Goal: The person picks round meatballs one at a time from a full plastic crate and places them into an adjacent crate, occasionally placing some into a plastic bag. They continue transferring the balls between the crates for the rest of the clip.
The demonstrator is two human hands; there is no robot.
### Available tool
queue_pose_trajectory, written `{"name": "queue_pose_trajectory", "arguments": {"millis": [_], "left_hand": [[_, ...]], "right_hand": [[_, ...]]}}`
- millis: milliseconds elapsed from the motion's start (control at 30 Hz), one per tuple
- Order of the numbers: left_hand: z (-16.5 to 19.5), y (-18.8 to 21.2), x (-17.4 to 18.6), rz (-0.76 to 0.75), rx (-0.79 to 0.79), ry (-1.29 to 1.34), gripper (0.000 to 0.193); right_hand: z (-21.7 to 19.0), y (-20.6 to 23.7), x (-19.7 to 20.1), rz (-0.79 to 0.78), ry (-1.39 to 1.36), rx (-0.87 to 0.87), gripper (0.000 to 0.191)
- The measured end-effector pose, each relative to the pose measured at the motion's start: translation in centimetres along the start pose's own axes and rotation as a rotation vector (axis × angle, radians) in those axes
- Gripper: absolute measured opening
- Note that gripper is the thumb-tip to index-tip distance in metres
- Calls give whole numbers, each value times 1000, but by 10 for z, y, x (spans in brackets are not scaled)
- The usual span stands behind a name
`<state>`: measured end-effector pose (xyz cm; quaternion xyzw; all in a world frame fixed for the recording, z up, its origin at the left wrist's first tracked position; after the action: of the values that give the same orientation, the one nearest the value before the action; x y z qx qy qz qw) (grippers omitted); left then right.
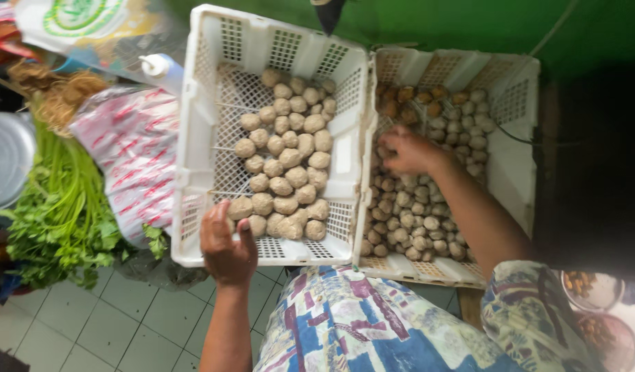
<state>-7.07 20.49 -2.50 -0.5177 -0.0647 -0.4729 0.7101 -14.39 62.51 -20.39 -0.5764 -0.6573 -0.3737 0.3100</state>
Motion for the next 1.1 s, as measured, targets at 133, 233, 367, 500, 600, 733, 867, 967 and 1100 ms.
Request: {"name": "queue_pose_trajectory", "arguments": {"millis": [133, 233, 367, 500, 600, 733, 867, 967, 1100], "left_hand": [[0, 0, 1, 5, -25, 62, 50], [0, 0, 4, 7, -20, 134, 50], [1, -1, 6, 0, -49, 184, 49], [1, -2, 9, -27, -72, 245, 48], [1, -3, 11, -39, -53, 303, 47], [2, -6, 14, -67, -73, 325, 45], [3, -11, 17, -99, -92, 335, 43], [5, -12, 23, -121, -104, 354, 43], [5, -17, 22, -131, -111, 367, 43]], "right_hand": [[-45, 3, -6, 301, 325, 363, 69], [-46, 5, -8, 385, 389, 363, 53], [-29, 2, -6, 186, 548, 125, 49], [-22, 3, 10, 57, 540, -148, 55], [-24, -3, 10, -110, 666, -250, 64], [-23, -13, 7, -261, 636, -346, 58], [-1, 9, 36, -119, -52, -737, 46], [-16, 33, 83, 118, -902, -577, 26], [-97, 9, 110, 34, -1782, 5, 32]]}}
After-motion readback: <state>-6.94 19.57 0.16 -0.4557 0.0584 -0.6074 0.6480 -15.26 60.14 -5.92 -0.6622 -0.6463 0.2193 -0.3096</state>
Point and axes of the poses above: each hand's wrist, its own y-axis away from the middle knuckle, its own x-axis out of the back of the hand, z = x × y, the point moved 6 cm from there along -y, towards the middle knuckle, and after that the axes turned 14 degrees about z, right-handed, at the moved point
